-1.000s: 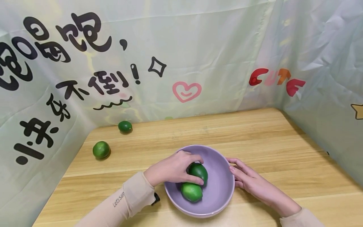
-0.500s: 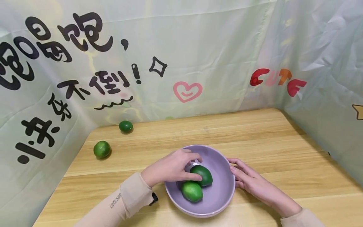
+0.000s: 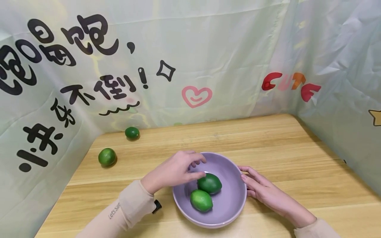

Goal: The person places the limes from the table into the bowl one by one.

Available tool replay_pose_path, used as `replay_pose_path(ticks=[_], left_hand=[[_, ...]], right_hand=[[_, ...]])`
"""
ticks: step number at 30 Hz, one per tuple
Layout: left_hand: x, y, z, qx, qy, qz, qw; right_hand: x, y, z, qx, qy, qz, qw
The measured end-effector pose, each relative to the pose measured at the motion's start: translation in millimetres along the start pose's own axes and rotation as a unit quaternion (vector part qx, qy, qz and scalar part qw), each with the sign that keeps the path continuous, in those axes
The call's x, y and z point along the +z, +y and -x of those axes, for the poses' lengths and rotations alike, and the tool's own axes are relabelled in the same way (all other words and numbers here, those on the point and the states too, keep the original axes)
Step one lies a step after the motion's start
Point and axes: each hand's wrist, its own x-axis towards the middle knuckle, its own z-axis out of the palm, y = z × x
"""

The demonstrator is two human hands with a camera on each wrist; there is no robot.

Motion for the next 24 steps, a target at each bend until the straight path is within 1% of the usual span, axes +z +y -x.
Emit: replay_pose_path(ticks=[4, 8, 11, 18, 24], left_hand=[[-3.9, -5.0, 2.0, 0.005, 0.03, -0.011, 0.9995], [-6.6, -10.1, 3.5, 0.006, 0.068, -0.029, 0.9972], [-9.1, -12.9, 4.0, 0.003, 0.091, -0.035, 0.9953], [-15.3, -18.8, 6.1, -0.026, 0.123, -0.065, 0.99], [-19.2, -25.5, 8.8, -0.05, 0.142, -0.081, 0.9852]], right_hand=[[-0.4, 1, 0, 0.002, 0.001, -0.001, 1.0], [-0.8, 1, 0, -0.001, 0.002, -0.003, 1.0], [-1.0, 2, 0, -0.004, 0.002, -0.003, 1.0], [-0.1, 1, -1, 0.005, 0.005, 0.0, 1.0], [-1.8, 2, 0, -0.007, -0.001, -0.005, 1.0]])
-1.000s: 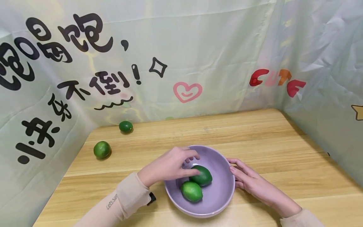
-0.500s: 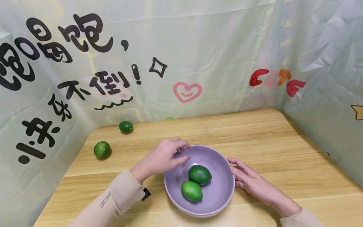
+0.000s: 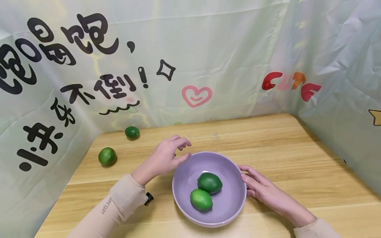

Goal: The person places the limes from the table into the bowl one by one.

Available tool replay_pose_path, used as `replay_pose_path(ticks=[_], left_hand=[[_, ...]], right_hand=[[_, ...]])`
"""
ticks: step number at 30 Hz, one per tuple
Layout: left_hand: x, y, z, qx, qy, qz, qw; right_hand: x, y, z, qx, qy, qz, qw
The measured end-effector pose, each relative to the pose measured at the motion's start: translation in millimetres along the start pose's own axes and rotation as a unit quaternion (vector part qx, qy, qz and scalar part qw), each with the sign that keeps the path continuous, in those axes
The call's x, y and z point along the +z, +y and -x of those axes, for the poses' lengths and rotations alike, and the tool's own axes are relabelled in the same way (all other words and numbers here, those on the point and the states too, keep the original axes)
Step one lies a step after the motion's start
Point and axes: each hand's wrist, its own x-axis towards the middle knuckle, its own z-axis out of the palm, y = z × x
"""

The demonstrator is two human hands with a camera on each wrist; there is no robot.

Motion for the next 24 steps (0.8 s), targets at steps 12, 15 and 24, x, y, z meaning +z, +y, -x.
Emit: replay_pose_path(ticks=[12, 15, 24], left_hand=[[-7.3, -28.9, 2.1, -0.065, 0.027, -0.024, 0.9972], [-8.7, -40.2, 3.4, -0.081, 0.04, -0.028, 0.9956], [-12.9, -70.5, 8.4, -0.136, 0.051, -0.03, 0.989]], right_hand=[[-0.4, 2, 0, -0.001, 0.002, -0.001, 1.0], [-0.2, 2, 0, -0.003, 0.001, -0.003, 1.0], [-0.5, 2, 0, -0.006, 0.0, -0.001, 1.0]])
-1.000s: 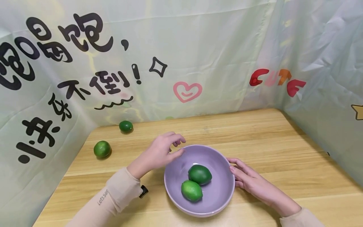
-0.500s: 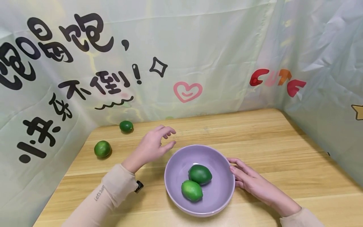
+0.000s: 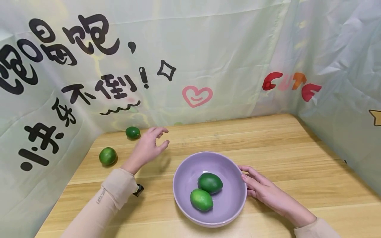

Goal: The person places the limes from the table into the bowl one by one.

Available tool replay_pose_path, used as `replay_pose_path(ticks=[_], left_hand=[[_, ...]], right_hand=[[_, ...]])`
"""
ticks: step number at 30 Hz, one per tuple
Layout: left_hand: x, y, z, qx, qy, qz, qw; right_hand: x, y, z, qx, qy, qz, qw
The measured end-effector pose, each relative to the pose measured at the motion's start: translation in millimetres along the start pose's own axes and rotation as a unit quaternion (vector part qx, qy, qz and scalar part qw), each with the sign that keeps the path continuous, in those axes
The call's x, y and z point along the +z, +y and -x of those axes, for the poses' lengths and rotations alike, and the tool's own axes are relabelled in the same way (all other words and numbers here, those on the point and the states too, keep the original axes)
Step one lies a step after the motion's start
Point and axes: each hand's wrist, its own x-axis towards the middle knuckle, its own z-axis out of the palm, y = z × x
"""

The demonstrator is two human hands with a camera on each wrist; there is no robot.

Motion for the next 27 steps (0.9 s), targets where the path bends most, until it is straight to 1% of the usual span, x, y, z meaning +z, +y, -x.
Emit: replay_pose_path(ticks=[3, 9, 12, 21, 27], left_hand=[[-0.7, -8.8, -0.8, -0.016, 0.001, -0.008, 0.9998], [-3.2, -23.6, -0.7, -0.035, -0.001, -0.025, 0.9991], [-4.7, -29.6, -0.9, -0.047, -0.006, -0.033, 0.9984], [-11.9, -45.3, -0.9, -0.096, -0.021, -0.043, 0.9942], [-16.4, -56.2, -0.8, -0.119, -0.029, -0.055, 0.991]], right_hand=[[-0.1, 0, 0, 0.0, 0.002, 0.001, 1.0], [-0.2, 0, 0, -0.002, 0.001, 0.002, 1.0], [0.0, 0, 0, -0.001, 0.0, 0.002, 1.0], [0.2, 0, -1, -0.001, -0.002, 0.003, 1.0], [-0.4, 0, -1, -0.005, -0.007, 0.004, 1.0]])
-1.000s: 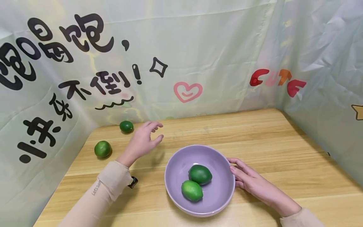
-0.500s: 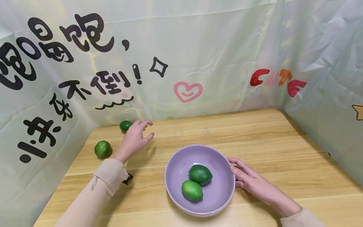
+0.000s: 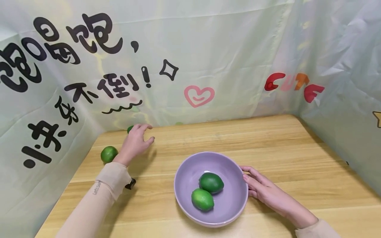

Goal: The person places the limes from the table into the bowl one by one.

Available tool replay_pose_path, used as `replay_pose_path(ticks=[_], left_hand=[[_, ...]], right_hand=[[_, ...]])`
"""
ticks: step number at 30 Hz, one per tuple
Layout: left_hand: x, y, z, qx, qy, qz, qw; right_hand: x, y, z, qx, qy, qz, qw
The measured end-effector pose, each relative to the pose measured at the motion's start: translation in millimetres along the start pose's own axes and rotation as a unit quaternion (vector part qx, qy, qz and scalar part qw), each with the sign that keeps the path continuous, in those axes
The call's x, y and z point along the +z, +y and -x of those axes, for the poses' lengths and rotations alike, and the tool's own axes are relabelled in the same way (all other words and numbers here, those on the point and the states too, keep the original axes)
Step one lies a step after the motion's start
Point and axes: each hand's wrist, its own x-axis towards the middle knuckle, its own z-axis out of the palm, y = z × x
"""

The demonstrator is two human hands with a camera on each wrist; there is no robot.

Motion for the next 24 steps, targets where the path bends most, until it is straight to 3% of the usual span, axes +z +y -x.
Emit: replay_pose_path(ticks=[14, 24], left_hand=[[1.3, -24.4, -10.5, -0.059, 0.0, -0.003, 0.9983], [0.4, -30.4, -15.5, -0.095, -0.006, -0.011, 0.9954]], right_hand=[[2.1, -3, -1, 0.01, 0.004, 0.008, 1.0], [2.9, -4, -1, 0.018, 0.009, 0.006, 1.0]])
